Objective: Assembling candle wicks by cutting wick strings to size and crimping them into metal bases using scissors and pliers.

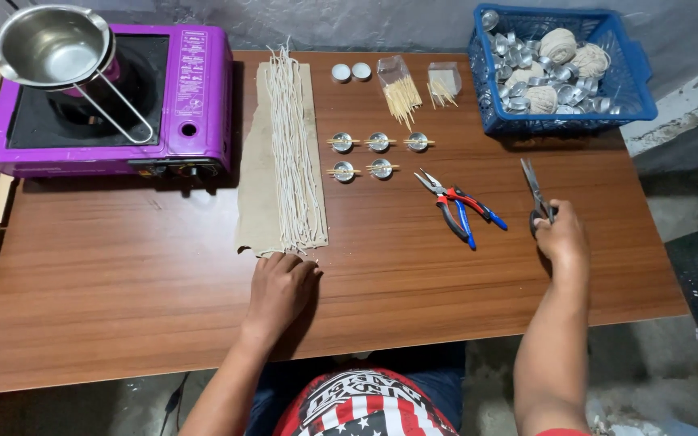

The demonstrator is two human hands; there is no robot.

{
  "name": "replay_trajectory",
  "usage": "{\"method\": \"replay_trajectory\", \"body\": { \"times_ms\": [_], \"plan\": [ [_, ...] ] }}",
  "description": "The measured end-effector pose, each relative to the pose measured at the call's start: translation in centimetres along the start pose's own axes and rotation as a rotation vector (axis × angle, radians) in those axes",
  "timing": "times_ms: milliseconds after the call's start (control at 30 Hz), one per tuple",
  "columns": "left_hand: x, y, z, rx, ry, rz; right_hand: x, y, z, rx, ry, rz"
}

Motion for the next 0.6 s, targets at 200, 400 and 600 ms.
{"method": "replay_trajectory", "body": {
  "times_ms": [200, 400, 600],
  "plan": [
    [-0.2, 0.6, -0.7, -0.015, 0.051, -0.009, 2.0, -0.3, -1.2, -0.031, -0.117, 0.138],
    [-0.4, 0.2, -1.5, 0.013, 0.025, -0.051, 1.4, 1.1, -1.1, -0.038, -0.190, 0.236],
    [0.1, -1.1, -1.5, -0.041, 0.019, -0.122, 0.4, 1.7, -0.6, -0.022, -0.094, 0.119]
  ]
}}
Point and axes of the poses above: each hand's wrist, its own x-axis towards the middle knuckle, its own z-axis out of the back of the hand, y = z × x, the point moved 7 cm from there along x, towards the middle knuckle, and after that the axes turned 6 degrees about z, right-handed, at the moved point
